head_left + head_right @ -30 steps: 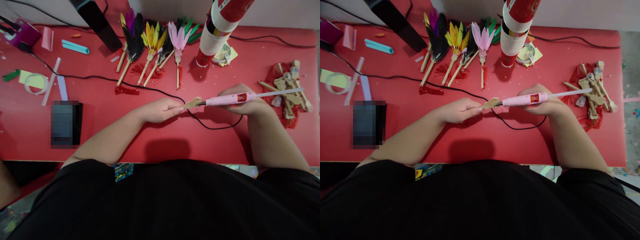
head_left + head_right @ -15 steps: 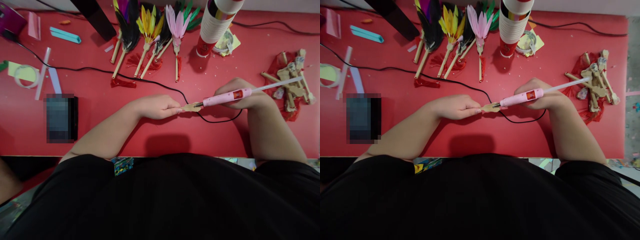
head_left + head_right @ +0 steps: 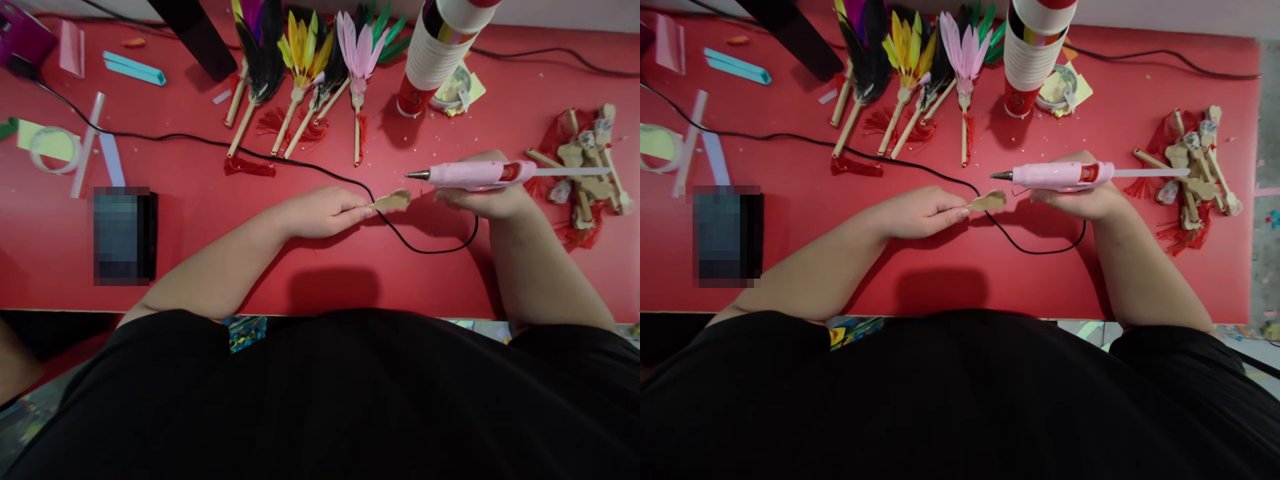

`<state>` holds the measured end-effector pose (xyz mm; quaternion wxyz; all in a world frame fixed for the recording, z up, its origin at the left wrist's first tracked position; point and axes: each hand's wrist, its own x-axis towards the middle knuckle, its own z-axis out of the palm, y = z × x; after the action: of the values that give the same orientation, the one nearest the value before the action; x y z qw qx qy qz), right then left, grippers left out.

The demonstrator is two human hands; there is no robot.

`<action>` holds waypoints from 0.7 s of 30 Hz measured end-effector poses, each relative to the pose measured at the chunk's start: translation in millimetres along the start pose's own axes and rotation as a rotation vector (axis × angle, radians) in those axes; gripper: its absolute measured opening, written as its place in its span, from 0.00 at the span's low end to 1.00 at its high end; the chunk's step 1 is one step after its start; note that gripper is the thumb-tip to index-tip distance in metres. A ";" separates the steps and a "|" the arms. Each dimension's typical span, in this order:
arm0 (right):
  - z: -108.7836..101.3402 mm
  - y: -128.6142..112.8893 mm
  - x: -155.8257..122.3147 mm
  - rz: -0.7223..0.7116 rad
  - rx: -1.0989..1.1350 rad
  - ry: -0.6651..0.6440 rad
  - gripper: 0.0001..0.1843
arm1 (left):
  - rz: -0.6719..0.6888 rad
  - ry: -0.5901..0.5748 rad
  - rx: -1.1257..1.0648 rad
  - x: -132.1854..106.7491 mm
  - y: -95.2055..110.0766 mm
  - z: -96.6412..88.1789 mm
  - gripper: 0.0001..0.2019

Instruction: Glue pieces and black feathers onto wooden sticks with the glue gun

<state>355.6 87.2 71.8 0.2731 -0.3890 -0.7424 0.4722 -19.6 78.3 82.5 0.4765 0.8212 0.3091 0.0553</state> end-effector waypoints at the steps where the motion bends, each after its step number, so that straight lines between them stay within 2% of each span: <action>1: 0.1 -0.7 0.1 0.013 0.047 0.003 0.24 | 0.000 0.036 -0.009 1.1 -1.1 2.6 0.24; 4: -3.7 -1.2 1.0 0.034 0.113 -0.037 0.18 | 0.020 0.141 -0.046 3.6 -4.1 9.4 0.24; 6: -8.9 1.6 1.4 0.050 0.068 -0.061 0.18 | 0.040 0.181 -0.085 4.0 -5.3 12.0 0.25; 9: -17.7 8.0 1.1 0.056 0.011 -0.111 0.17 | 0.046 0.189 -0.174 2.5 -4.9 12.1 0.29; 12: -25.0 13.1 0.5 0.044 0.001 -0.147 0.13 | 0.029 0.148 -0.276 0.5 -4.5 10.1 0.33; 16: -30.5 16.5 -0.1 0.084 0.046 -0.128 0.18 | 0.083 0.094 -0.407 0.8 -9.3 10.0 0.37; 20: -26.6 19.2 -1.9 0.151 0.046 -0.121 0.20 | 0.198 0.163 -0.390 3.6 -17.5 13.9 0.39; 21: -23.2 19.8 -2.6 0.165 0.025 -0.067 0.22 | 0.222 0.193 -0.365 4.4 -19.0 15.5 0.39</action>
<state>381.2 101.4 63.0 0.2130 -0.4293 -0.7106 0.5151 -18.8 75.9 57.8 0.5763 0.7414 0.2457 0.2406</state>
